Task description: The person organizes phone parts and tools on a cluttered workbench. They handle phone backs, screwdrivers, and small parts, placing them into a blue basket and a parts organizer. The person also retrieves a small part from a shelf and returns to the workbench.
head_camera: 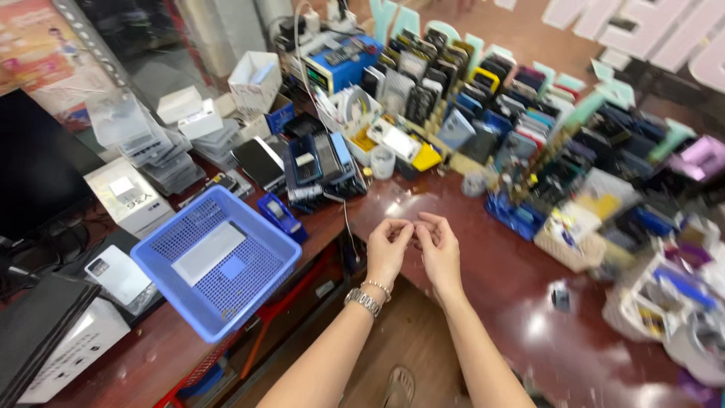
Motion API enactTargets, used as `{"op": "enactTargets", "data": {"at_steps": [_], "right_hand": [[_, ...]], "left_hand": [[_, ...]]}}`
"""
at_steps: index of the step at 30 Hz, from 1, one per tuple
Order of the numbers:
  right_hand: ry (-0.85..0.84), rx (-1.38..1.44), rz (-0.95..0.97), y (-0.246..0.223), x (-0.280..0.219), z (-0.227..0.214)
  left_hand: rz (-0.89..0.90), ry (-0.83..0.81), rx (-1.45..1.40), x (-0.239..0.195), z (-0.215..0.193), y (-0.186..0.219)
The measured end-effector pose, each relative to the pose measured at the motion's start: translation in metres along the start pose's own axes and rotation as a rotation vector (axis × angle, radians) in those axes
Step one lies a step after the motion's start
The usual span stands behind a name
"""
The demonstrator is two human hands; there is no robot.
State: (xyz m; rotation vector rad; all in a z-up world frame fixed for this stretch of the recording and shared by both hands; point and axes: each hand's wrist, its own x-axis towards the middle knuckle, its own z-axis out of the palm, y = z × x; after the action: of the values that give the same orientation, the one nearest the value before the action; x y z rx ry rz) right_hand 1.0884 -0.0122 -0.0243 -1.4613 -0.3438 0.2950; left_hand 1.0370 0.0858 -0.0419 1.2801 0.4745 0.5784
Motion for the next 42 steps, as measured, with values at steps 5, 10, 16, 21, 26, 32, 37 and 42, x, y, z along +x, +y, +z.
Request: {"op": "enactTargets", "data": {"at_steps": [5, 10, 16, 21, 26, 32, 37, 42], "right_hand": [[-0.150, -0.011, -0.022, 0.011, 0.069, 0.009], [-0.311, -0.021, 0.078, 0.029, 0.111, 0.052], [-0.518, 0.072, 0.128, 0.062, 0.121, 0.141], [-0.628, -0.060, 0.104, 0.098, 0.104, 0.220], [-0.631, -0.459, 0.091, 0.146, 0.087, 0.288], [-0.617, -0.722, -0.124, 0.220, 0.098, 0.345], [-0.538, -0.768, -0.156, 0.241, 0.094, 0.361], [-0.470, -0.763, -0.071, 0.189, 0.084, 0.344]], "left_hand": [[0.032, 0.119, -0.081, 0.054, 0.011, -0.004], [0.006, 0.324, -0.052, 0.087, -0.022, -0.003], [0.007, 0.612, 0.090, 0.092, -0.096, 0.003], [0.080, 0.834, 0.296, 0.085, -0.186, -0.005], [-0.036, 1.087, 0.638, 0.063, -0.288, -0.028], [-0.284, 1.345, 0.931, 0.040, -0.401, -0.064], [-0.406, 1.239, 0.519, 0.027, -0.447, -0.073], [-0.503, 1.270, 0.503, 0.026, -0.414, -0.046]]}}
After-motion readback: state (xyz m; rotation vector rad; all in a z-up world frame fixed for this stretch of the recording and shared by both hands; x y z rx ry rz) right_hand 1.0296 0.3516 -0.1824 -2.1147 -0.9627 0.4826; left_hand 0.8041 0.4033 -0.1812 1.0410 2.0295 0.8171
